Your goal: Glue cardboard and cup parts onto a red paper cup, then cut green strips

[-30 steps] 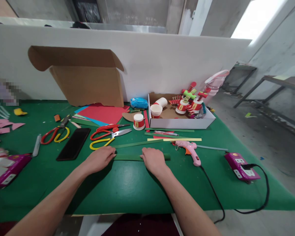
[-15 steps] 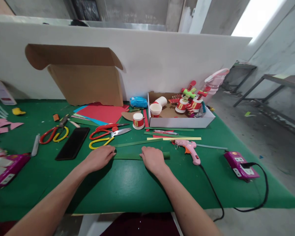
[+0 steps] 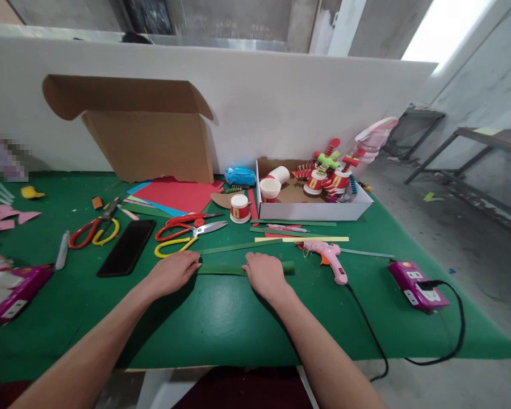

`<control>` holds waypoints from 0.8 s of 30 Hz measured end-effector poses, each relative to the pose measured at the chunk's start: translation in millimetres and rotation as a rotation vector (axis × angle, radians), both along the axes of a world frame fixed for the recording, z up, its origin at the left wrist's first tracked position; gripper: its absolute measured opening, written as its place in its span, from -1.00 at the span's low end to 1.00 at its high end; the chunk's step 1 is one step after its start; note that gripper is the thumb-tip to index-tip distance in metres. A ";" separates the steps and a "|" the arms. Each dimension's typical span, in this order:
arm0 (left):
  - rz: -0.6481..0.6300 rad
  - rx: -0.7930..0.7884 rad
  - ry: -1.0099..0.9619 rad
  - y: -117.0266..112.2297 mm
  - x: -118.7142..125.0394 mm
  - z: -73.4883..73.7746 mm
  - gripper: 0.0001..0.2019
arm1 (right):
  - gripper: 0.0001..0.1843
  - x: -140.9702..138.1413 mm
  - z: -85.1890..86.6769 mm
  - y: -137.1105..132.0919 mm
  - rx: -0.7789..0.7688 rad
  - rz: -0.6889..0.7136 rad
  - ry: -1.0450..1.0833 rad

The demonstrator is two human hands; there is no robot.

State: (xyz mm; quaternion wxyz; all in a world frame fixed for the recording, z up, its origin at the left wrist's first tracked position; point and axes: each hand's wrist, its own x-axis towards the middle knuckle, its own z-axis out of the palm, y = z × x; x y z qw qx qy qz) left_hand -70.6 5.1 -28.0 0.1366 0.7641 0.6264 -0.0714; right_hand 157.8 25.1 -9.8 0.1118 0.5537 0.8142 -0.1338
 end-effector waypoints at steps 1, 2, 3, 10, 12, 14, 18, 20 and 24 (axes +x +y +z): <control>-0.002 -0.003 0.003 0.1 0.2 0.4 -0.75 | -0.78 0.0 -0.4 0.0 0.003 0.000 -0.001; -0.004 -0.006 0.003 0.3 0.3 0.7 -0.75 | -0.78 0.0 -0.7 0.0 0.005 -0.001 -0.003; -0.005 -0.008 0.003 0.5 0.3 0.9 -0.75 | -0.78 -0.1 -0.7 0.1 0.007 -0.001 -0.003; -0.015 -0.051 -0.004 4.9 -1.9 1.9 -0.77 | -0.81 1.5 2.5 0.4 0.072 0.027 -0.008; -0.021 -0.071 0.000 6.1 -2.5 3.0 -0.76 | -0.76 2.1 0.7 -0.2 0.191 0.086 0.016; -0.024 -0.081 0.003 6.7 -2.5 4.2 -0.76 | -0.71 1.8 -4.6 -1.9 0.304 0.188 0.088; -0.031 -0.063 0.016 5.8 -1.4 5.5 -0.77 | -0.54 -1.4 -23.5 -9.1 0.344 0.499 0.275; -0.037 -0.054 0.021 5.3 -1.0 5.3 -0.76 | -0.47 -2.1 -32.8 -13.2 0.277 0.583 0.314; -0.030 -0.049 0.017 6.2 -1.2 3.8 -0.76 | -0.38 0.9 -39.9 -18.9 0.145 0.555 0.310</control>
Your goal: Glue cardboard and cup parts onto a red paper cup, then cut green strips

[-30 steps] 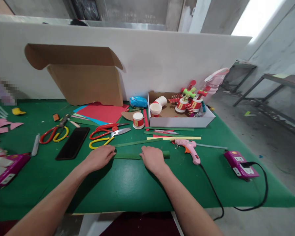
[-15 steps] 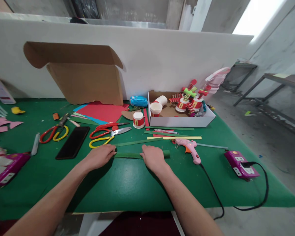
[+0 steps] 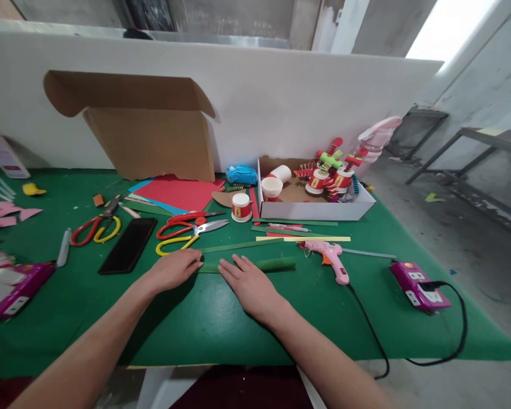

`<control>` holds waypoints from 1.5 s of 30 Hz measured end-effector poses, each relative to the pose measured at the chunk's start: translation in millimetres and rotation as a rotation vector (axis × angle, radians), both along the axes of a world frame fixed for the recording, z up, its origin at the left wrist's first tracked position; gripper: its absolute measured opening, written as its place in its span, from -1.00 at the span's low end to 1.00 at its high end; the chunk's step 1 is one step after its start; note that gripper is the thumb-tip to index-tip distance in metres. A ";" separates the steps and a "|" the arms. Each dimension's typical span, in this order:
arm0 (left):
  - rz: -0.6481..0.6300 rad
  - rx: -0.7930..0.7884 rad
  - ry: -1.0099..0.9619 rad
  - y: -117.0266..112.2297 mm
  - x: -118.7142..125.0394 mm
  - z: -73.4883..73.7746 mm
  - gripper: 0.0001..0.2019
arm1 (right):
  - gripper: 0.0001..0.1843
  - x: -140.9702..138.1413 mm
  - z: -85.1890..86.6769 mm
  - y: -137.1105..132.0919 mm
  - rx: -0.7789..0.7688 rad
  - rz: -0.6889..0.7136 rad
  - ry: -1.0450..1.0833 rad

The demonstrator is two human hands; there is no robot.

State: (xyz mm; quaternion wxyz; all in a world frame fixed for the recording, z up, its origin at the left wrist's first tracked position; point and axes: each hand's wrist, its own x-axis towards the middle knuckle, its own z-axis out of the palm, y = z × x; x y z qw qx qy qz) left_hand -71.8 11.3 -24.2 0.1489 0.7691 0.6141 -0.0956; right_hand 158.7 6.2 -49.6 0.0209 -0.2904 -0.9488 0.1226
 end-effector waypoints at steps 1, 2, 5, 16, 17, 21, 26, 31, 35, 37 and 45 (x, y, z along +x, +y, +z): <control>0.002 0.001 -0.002 0.4 0.0 -0.1 -0.76 | -0.39 1.0 0.8 -1.0 -0.030 -0.008 0.003; 0.005 0.002 -0.002 0.6 0.2 0.3 -0.76 | -0.41 1.8 2.2 -1.9 -0.059 -0.018 0.015; 0.039 0.018 0.010 -2.7 3.1 4.2 -0.75 | -0.37 2.7 6.8 -4.4 -0.121 -0.054 0.065; -0.108 0.590 -0.401 -62.7 54.6 -31.9 -0.56 | -0.36 0.2 4.0 -7.9 -0.087 -0.063 0.095; -0.096 0.599 -0.398 -65.3 57.3 -38.6 -0.55 | -0.38 -0.7 3.8 -8.3 -0.082 -0.064 0.093; -0.055 0.644 -0.339 -68.4 58.1 -50.8 -0.58 | -0.44 0.3 8.1 -9.3 -0.054 -0.068 0.120; -0.181 0.722 -0.164 -69.7 59.9 -47.1 -0.62 | -0.54 35.7 19.2 0.6 0.124 -0.226 0.364; -0.182 0.647 -0.048 -70.5 69.0 -40.6 -0.64 | -0.55 90.5 11.2 13.6 0.076 -0.728 0.594; -0.161 0.540 -0.015 -70.0 72.9 -35.5 -0.62 | -0.67 109.8 -0.4 12.5 -0.138 -0.732 0.561; -0.154 0.507 -0.024 -70.2 73.7 -34.3 -0.62 | -0.71 112.8 -2.9 9.9 -0.109 -0.678 0.540; -0.174 0.509 -0.003 -71.0 73.9 -35.4 -0.62 | -0.68 115.6 1.3 5.6 -0.093 -0.570 0.424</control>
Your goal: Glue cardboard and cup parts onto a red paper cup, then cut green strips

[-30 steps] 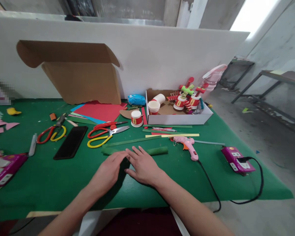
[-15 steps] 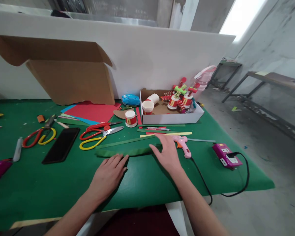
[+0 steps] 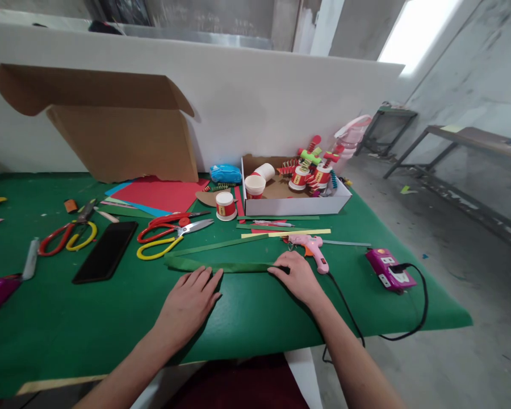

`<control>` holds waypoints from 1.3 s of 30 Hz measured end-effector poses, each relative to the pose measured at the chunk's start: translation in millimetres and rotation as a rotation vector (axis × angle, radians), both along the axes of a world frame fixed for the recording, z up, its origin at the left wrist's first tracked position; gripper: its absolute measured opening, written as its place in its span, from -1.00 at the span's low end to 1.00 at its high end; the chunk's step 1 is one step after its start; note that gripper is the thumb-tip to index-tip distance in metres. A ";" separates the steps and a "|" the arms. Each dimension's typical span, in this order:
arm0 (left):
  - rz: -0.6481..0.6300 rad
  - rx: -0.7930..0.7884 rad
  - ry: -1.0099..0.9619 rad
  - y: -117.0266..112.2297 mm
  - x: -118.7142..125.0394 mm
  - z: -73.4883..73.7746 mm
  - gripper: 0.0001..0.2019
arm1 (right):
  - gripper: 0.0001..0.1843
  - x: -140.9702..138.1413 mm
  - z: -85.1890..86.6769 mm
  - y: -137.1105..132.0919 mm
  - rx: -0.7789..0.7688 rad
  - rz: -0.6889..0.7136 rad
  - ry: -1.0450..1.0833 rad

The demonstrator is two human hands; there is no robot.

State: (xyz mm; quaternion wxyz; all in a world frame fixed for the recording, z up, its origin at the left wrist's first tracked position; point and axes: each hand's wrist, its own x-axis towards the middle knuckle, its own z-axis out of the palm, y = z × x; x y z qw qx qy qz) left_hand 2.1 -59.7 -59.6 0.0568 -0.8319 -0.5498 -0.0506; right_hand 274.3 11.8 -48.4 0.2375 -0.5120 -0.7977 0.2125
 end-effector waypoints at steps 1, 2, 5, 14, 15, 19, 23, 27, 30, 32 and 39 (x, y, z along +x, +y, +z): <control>0.001 -0.002 0.004 0.1 0.0 0.1 -0.62 | -0.65 -0.8 0.2 0.4 -0.017 -0.016 0.007; 0.002 -0.004 0.003 0.2 0.1 0.3 -0.62 | -0.62 -1.8 0.1 1.1 -0.030 -0.036 0.010; 0.010 -0.015 -0.013 0.0 0.6 1.8 -0.60 | -0.56 -4.9 -1.0 3.6 -0.038 -0.099 -0.022; 0.000 -0.070 0.001 -2.4 6.4 8.1 -0.58 | -0.63 3.9 5.7 2.2 -0.039 0.062 -0.018; 0.000 -0.080 0.002 -2.4 6.4 8.3 -0.58 | -0.63 5.2 6.4 2.0 -0.043 0.073 -0.009; 0.002 -0.098 -0.014 -1.8 5.4 8.8 -0.58 | -0.61 6.1 5.4 4.5 -0.061 0.049 -0.024; -0.004 -0.099 -0.003 -0.8 4.5 11.1 -0.57 | -0.60 2.0 0.3 8.5 -0.020 -0.025 -0.153; 0.002 -0.115 0.005 0.4 6.0 13.9 -0.53 | -0.61 -3.9 -2.3 6.9 0.049 -0.063 -0.343; 0.010 -0.128 0.011 1.8 8.8 14.3 -0.51 | -0.61 -8.2 -2.6 2.7 0.099 -0.090 -0.456; 0.018 -0.127 0.013 2.5 11.0 13.5 -0.52 | -0.60 -10.4 -3.2 0.3 0.127 -0.117 -0.502; 0.032 -0.103 0.017 2.1 13.9 10.3 -0.54 | -0.58 -12.0 -7.3 -1.6 0.198 -0.127 -0.554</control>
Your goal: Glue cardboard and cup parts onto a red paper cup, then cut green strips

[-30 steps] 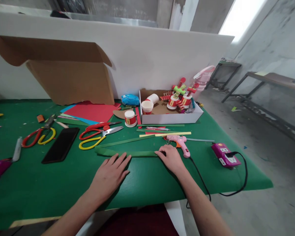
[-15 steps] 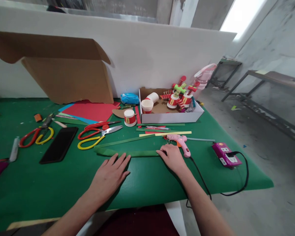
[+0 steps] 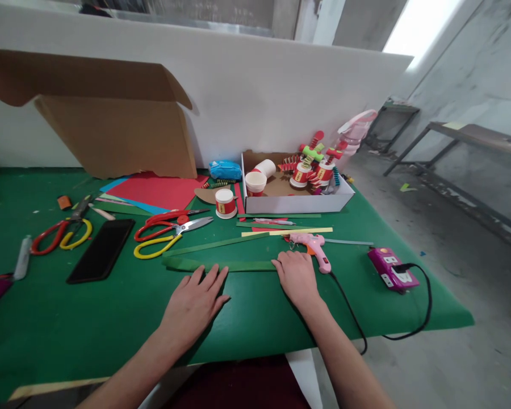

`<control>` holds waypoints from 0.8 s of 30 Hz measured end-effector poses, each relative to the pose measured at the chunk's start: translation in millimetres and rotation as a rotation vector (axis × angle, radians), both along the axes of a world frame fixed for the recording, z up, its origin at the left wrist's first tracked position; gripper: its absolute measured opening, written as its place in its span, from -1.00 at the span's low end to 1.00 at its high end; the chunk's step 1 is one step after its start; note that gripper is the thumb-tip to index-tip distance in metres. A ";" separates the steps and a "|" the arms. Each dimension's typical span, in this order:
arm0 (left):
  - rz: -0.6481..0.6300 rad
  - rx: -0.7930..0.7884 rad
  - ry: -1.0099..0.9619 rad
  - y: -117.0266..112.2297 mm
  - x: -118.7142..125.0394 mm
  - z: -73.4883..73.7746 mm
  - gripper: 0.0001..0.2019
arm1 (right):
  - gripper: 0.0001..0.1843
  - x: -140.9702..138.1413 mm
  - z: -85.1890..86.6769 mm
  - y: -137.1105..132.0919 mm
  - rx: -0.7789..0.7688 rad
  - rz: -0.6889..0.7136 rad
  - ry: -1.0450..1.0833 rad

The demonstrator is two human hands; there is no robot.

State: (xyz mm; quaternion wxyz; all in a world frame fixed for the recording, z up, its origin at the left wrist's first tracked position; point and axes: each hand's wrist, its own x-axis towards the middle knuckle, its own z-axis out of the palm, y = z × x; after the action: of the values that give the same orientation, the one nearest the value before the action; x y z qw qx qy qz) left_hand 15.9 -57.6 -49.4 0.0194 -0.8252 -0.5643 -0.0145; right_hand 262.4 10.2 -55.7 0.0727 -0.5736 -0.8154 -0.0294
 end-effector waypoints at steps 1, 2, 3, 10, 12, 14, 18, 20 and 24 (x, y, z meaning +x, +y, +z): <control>0.001 -0.002 -0.003 -0.2 0.0 -0.1 -0.54 | -0.58 0.7 0.0 -0.3 -0.001 0.007 0.017; 0.003 -0.006 -0.007 -0.3 0.0 -0.2 -0.54 | -0.58 1.6 0.2 -0.8 -0.007 0.016 0.046; 0.006 -0.012 -0.011 -0.3 0.1 -0.3 -0.53 | -0.58 3.0 0.6 -1.4 -0.016 0.026 0.086; 0.005 -0.022 -0.006 -0.1 -0.1 0.2 -0.54 | -0.55 18.3 1.5 -2.7 -0.029 0.017 0.273; 0.001 -0.006 -0.002 -0.3 -0.3 -0.2 -0.55 | -0.55 20.6 2.3 -2.9 -0.022 0.003 0.273; 0.003 0.013 0.012 -0.4 -0.1 -0.9 -0.56 | -0.57 18.9 6.5 -6.6 0.022 -0.021 0.259; 0.002 0.033 0.030 -1.2 0.7 -1.7 -0.55 | -0.59 -1.0 28.8 -30.8 0.321 -0.081 0.159; 0.000 0.042 0.026 -2.0 0.7 -1.3 -0.55 | -0.63 -19.4 41.4 -46.8 0.446 0.010 0.148; 0.006 0.088 0.030 -3.6 -1.1 -1.1 -0.57 | -0.68 -59.4 46.0 -60.6 0.325 0.448 0.269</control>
State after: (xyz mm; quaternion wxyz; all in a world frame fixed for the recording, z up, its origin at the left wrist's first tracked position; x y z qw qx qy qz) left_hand 14.8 -61.2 -50.5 0.0645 -0.8219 -0.5654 -0.0269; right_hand 202.9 -50.4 -9.6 0.2754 -0.3593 -0.8892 -0.0662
